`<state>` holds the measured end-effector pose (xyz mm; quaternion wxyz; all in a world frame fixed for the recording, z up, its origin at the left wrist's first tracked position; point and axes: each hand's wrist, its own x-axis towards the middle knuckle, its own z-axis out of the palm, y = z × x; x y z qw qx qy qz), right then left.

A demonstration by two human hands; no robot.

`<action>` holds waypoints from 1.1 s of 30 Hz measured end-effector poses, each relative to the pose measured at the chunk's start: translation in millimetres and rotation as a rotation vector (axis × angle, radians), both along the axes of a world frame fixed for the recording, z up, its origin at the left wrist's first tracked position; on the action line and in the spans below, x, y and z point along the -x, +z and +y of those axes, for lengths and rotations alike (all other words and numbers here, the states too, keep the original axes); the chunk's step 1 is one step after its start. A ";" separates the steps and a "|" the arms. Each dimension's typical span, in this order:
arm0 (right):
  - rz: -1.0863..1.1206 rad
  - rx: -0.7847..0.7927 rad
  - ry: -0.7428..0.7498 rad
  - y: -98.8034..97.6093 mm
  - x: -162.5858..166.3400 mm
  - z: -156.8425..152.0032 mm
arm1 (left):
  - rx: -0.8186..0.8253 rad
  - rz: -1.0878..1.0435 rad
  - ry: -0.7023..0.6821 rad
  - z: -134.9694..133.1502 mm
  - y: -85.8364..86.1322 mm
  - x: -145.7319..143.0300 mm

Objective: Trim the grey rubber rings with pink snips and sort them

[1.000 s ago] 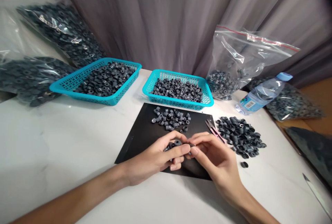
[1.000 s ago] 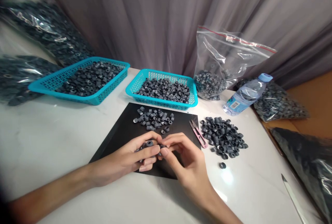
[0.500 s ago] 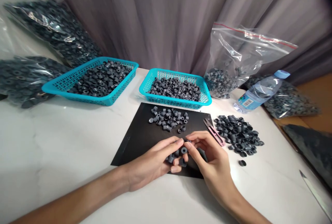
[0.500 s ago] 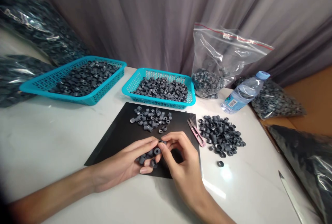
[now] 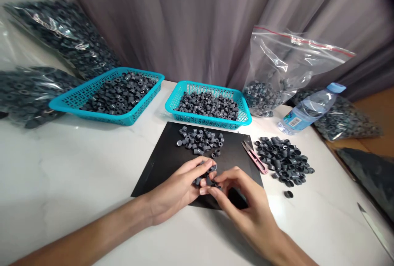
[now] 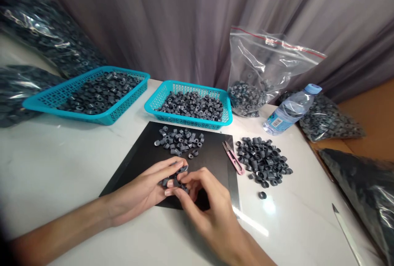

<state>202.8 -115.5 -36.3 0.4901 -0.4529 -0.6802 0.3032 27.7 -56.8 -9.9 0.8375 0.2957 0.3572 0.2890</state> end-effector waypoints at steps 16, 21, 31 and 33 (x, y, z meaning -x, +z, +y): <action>-0.261 -0.222 -0.096 -10.9 5.9 -3.4 | -0.277 0.242 -0.187 -5.6 4.3 -5.6; -0.274 -0.239 -0.095 -13.9 9.2 -1.6 | -0.368 0.356 -0.174 -9.0 -2.7 -6.9; -0.054 -0.122 -0.128 1.8 2.3 5.0 | -0.296 0.356 -0.170 3.7 2.4 9.5; 0.030 -0.049 -0.112 0.5 -0.2 7.8 | -0.311 0.378 -0.180 5.6 3.4 11.4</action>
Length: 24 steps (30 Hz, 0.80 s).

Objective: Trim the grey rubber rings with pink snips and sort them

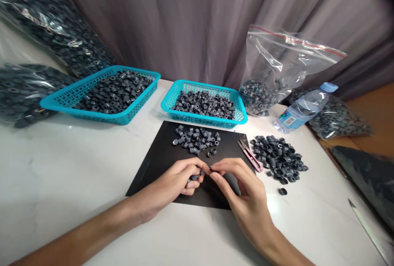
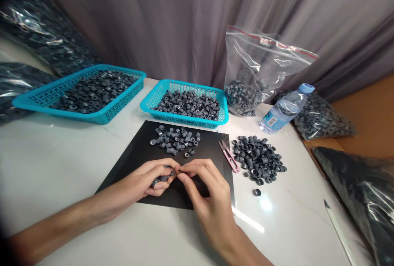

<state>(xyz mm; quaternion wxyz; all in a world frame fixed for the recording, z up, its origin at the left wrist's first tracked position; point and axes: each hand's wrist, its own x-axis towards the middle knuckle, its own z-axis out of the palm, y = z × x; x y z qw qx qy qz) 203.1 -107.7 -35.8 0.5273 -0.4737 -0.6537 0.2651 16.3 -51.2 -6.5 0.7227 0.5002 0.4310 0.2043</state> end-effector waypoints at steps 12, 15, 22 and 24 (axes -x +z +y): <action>0.409 0.379 0.046 -1.1 -5.8 9.9 | -0.177 0.064 -0.009 1.6 -4.0 -4.7; 0.459 0.401 0.047 -2.3 -6.6 11.1 | -0.226 0.064 -0.038 3.1 -8.5 -3.6; 0.435 0.369 -0.040 -6.4 -6.0 10.5 | -0.395 0.238 -0.085 -4.3 -0.4 -4.0; 0.388 0.360 -0.048 -7.1 -5.5 9.8 | -0.442 0.280 -0.110 -6.9 3.1 -5.0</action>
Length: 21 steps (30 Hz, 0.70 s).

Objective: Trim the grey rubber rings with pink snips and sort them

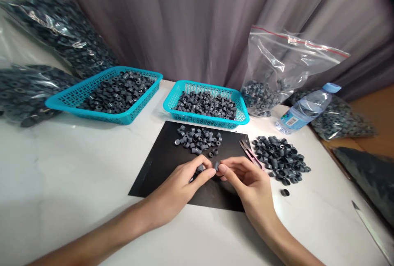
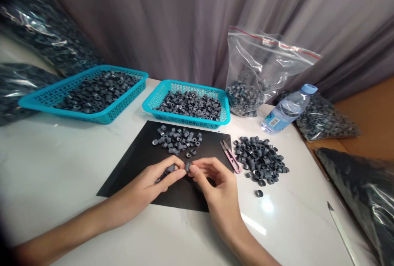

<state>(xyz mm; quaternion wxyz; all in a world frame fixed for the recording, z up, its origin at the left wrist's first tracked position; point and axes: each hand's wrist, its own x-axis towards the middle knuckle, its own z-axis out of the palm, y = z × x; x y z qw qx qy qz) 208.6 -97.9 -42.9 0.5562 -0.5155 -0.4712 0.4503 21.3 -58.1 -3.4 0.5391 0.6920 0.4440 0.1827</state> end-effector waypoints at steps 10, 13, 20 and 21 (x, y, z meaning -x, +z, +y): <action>-0.278 -0.093 0.108 2.3 2.3 -3.5 | -0.100 0.081 -0.019 -4.5 -1.0 -2.1; -0.304 -0.080 0.109 2.0 2.3 -4.7 | -0.098 0.097 -0.037 -4.8 -1.7 -2.4; -0.294 -0.017 0.112 2.8 1.4 -3.6 | -0.084 0.107 -0.046 -6.5 -9.9 -0.8; -0.289 -0.015 0.110 3.1 1.6 -3.6 | -0.096 0.098 -0.059 -6.1 -9.3 -0.8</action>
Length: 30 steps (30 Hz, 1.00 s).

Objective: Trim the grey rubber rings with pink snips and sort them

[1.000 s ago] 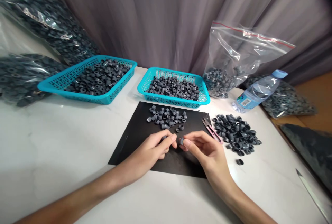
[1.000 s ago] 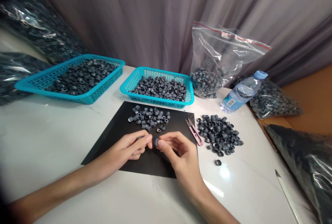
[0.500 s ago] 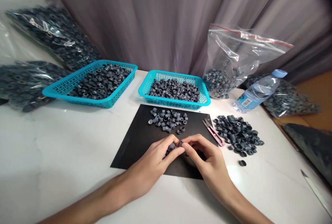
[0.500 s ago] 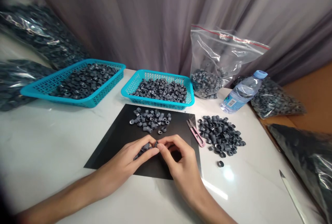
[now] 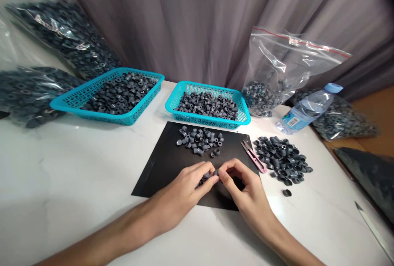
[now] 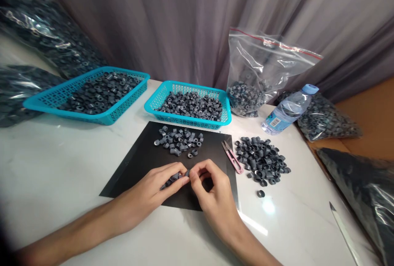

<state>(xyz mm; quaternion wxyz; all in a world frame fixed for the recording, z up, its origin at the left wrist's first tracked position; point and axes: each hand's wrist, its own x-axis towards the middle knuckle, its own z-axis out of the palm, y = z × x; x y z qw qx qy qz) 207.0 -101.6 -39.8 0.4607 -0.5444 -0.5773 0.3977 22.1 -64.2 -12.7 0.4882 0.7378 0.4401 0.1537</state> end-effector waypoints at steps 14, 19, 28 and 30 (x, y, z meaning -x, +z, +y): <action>0.023 0.012 -0.026 0.4 -0.9 0.7 | -0.001 -0.038 0.068 -2.3 3.4 -4.4; 0.009 -0.007 -0.030 3.2 1.0 0.4 | -0.007 -0.037 0.056 -2.8 3.9 -5.7; -0.071 -0.036 0.011 2.8 2.9 -2.9 | -0.013 -0.001 0.061 -3.7 3.9 -7.1; -0.073 -0.039 0.007 2.5 3.1 -2.7 | -0.028 0.004 0.063 -3.4 3.1 -7.8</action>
